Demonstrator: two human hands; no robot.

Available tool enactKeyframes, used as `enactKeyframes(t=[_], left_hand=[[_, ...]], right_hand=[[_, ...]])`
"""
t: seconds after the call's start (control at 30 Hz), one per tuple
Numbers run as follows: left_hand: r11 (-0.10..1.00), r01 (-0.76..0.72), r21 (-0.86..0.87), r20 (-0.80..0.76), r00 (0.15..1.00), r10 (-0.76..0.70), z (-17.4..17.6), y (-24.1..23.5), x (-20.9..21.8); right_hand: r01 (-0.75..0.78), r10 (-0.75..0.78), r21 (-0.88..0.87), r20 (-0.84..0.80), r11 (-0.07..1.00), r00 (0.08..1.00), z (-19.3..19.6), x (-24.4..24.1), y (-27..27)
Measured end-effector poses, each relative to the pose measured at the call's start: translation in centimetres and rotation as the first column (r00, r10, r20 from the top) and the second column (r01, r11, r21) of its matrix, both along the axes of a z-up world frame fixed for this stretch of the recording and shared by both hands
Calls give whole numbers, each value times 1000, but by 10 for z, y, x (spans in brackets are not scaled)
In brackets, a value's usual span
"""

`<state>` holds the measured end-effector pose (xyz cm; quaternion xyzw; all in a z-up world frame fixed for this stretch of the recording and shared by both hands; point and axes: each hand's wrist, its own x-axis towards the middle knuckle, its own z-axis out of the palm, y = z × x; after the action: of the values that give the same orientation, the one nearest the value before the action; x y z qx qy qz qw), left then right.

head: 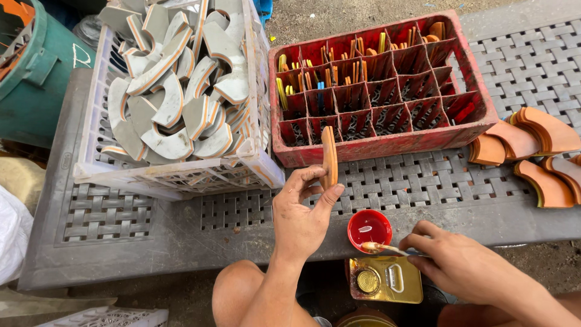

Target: The person paints curved ceramic tiles with orange and yellow paint using a small brush. They dip the brush into a red cup, apply paint to each tile, and place the finished pieces into a red crate with compartments.

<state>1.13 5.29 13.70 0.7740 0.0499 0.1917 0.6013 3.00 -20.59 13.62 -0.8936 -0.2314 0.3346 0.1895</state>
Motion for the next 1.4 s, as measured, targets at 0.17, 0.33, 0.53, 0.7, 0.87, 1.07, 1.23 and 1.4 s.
enactKeyframes(t=[0.17, 0.33, 0.53, 0.7, 0.87, 1.07, 1.23, 1.4], left_hand=[[1000, 16, -21, 17, 1000, -16, -1, -2, -1], [999, 6, -43, -25, 1000, -7, -3, -3, 0], [892, 103, -440, -2, 993, -115, -11, 0, 5], [712, 179, -680, 24, 975, -222, -15, 0, 3], [391, 280, -877, 121, 915, -384, -20, -10, -1], [241, 318, -917, 186, 875, -447, -33, -27, -5], [214, 360, -908, 229, 854, -467, -38, -28, -8], [171, 356, -919, 254, 864, -436, -36, -29, -7]], right_hand=[[-13, 17, 67, -64, 998, 998, -11, 0, -14], [-149, 179, 214, -131, 965, 975, -35, 4, -30], [405, -101, 418, -584, 813, 805, -47, 34, -96], [400, -315, 806, -280, 437, 907, -36, 44, -107], [383, -546, 740, -27, 552, 838, -16, 51, -48], [116, -340, 740, 159, 662, 927, 5, 47, 1], [176, -432, 650, 257, 739, 864, 11, 61, 18], [19, -421, 724, 379, 689, 824, 18, 62, 16]])
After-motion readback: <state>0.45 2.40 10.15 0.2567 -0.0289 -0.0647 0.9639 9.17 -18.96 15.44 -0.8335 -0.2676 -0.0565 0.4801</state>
